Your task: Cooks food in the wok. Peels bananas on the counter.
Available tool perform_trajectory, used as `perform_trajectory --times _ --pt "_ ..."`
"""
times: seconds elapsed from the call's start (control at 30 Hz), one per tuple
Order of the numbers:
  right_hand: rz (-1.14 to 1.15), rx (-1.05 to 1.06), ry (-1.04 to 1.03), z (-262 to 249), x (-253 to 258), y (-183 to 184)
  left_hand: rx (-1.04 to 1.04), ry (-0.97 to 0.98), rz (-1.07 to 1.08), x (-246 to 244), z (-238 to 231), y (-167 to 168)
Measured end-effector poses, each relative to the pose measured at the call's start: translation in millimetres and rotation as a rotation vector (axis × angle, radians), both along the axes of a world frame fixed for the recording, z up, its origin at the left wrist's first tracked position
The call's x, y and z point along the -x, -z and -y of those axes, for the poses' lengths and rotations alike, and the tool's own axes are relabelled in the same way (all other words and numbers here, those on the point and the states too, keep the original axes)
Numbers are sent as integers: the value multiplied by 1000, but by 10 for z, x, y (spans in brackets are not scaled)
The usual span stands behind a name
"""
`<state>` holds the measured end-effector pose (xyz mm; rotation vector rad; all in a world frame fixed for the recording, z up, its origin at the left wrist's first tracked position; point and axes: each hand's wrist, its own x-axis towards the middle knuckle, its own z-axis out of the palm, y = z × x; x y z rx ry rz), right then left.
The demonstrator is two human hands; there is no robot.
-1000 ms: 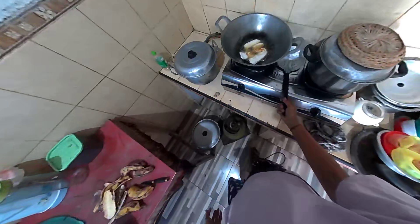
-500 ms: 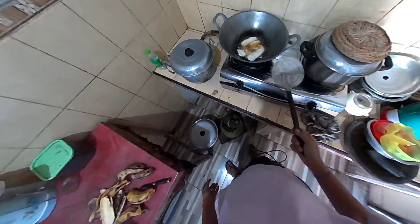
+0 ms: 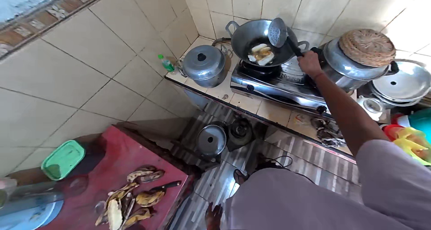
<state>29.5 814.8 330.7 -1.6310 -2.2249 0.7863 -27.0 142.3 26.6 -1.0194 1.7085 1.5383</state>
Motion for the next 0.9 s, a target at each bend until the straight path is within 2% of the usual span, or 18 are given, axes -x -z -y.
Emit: perform_trajectory --times 0.13,0.27,0.37,0.47,0.6,0.9 --pt "74 -12 -13 15 228 -37 8 -58 9 -267 266 127" --pt "70 35 31 -28 310 12 60 -94 67 -419 232 -15" --pt "-2 104 54 -187 337 134 50 -117 70 -489 230 15" --pt "-116 167 43 -344 320 249 24 -141 81 -477 200 65" --pt "-179 184 38 -322 285 228 -2 -140 56 -427 173 179" --pt "-139 159 23 -312 171 206 3 -132 40 -318 34 98"
